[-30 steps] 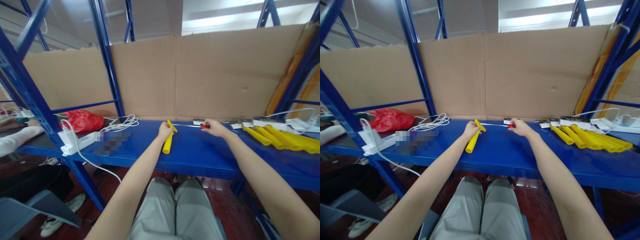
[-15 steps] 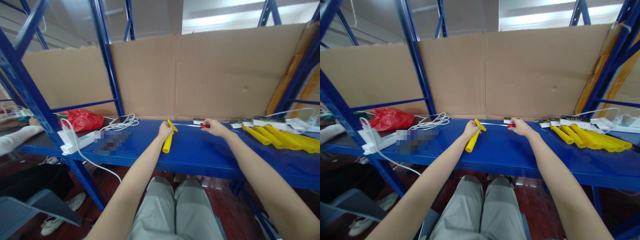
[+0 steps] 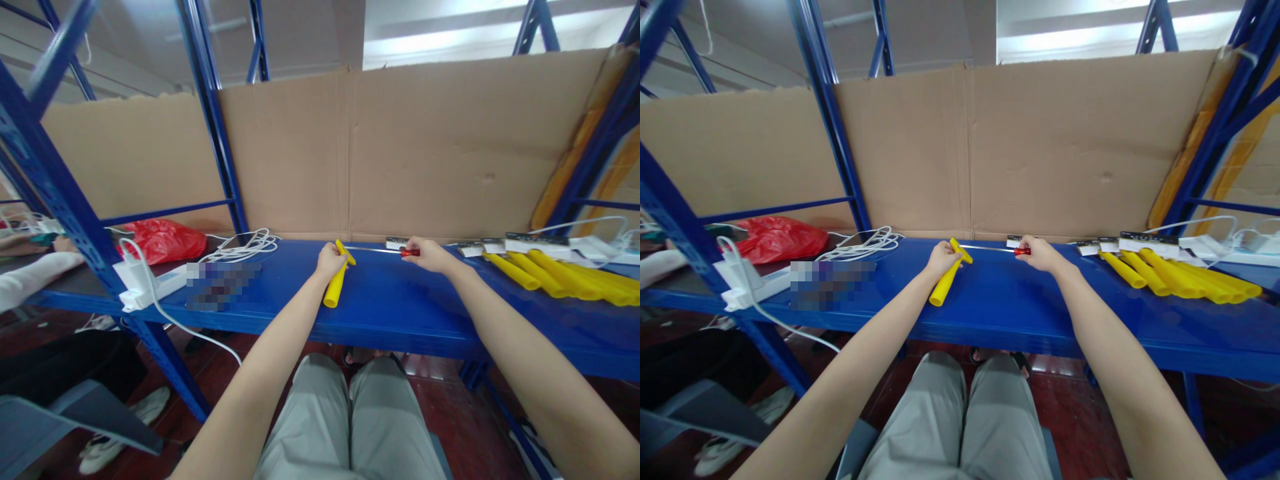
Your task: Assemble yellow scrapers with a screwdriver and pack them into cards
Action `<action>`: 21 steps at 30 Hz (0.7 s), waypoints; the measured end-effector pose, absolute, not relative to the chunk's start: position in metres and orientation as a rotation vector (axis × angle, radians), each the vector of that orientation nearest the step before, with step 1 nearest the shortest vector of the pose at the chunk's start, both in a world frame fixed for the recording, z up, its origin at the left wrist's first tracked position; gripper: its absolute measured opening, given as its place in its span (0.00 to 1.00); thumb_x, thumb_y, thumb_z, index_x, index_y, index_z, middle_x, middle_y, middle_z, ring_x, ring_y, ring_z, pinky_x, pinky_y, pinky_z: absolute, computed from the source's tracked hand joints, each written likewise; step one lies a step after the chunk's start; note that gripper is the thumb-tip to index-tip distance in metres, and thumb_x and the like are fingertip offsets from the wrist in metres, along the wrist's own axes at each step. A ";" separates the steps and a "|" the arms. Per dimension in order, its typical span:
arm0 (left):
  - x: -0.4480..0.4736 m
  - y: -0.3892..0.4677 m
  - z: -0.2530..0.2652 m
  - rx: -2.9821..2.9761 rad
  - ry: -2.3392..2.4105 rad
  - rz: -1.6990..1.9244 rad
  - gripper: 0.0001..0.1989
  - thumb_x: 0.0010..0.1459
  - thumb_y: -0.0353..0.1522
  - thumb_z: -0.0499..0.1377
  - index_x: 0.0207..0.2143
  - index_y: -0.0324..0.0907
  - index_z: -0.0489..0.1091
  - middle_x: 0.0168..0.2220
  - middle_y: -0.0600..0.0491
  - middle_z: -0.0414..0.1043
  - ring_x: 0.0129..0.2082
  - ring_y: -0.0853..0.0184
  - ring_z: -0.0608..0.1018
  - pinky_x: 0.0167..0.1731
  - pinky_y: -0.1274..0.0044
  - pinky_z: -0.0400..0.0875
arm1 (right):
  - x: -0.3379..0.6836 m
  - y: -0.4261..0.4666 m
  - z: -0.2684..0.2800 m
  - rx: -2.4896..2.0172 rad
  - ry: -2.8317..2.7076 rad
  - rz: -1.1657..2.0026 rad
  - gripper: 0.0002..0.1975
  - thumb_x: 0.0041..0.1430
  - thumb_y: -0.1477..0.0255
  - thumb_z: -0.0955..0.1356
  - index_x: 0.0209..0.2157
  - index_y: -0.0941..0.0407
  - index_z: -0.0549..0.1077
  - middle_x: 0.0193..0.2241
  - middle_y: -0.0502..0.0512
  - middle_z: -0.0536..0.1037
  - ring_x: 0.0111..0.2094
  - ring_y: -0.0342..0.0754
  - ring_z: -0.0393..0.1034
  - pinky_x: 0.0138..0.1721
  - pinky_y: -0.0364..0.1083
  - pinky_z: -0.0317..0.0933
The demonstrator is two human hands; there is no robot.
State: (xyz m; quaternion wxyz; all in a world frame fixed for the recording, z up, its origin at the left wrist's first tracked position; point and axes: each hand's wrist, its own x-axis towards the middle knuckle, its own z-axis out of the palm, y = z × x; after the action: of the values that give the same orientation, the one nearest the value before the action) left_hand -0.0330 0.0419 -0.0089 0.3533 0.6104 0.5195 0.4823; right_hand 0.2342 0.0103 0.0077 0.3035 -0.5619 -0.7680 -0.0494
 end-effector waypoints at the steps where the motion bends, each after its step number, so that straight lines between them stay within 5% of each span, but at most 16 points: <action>1: -0.033 0.042 -0.009 1.578 1.337 1.252 0.09 0.53 0.21 0.59 0.35 0.38 0.62 0.30 0.49 0.76 0.19 0.72 0.77 0.21 0.82 0.69 | 0.235 0.011 0.008 -1.491 -2.036 -0.130 0.07 0.47 0.71 0.69 0.27 0.53 0.64 0.26 0.54 0.76 0.28 0.48 0.69 0.30 0.45 0.60; 21: -0.035 0.045 -0.010 1.569 1.388 1.271 0.09 0.54 0.22 0.59 0.36 0.38 0.63 0.31 0.48 0.77 0.20 0.72 0.78 0.21 0.84 0.68 | 0.233 0.009 0.009 -1.490 -2.035 -0.171 0.07 0.49 0.70 0.68 0.27 0.53 0.65 0.27 0.54 0.76 0.28 0.49 0.70 0.30 0.45 0.61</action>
State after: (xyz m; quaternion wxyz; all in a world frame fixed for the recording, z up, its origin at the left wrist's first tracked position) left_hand -0.0347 0.0452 -0.0100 0.3390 0.6025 0.5329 0.4880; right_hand 0.2334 0.0087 0.0090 0.3021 -0.5618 -0.7674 -0.0647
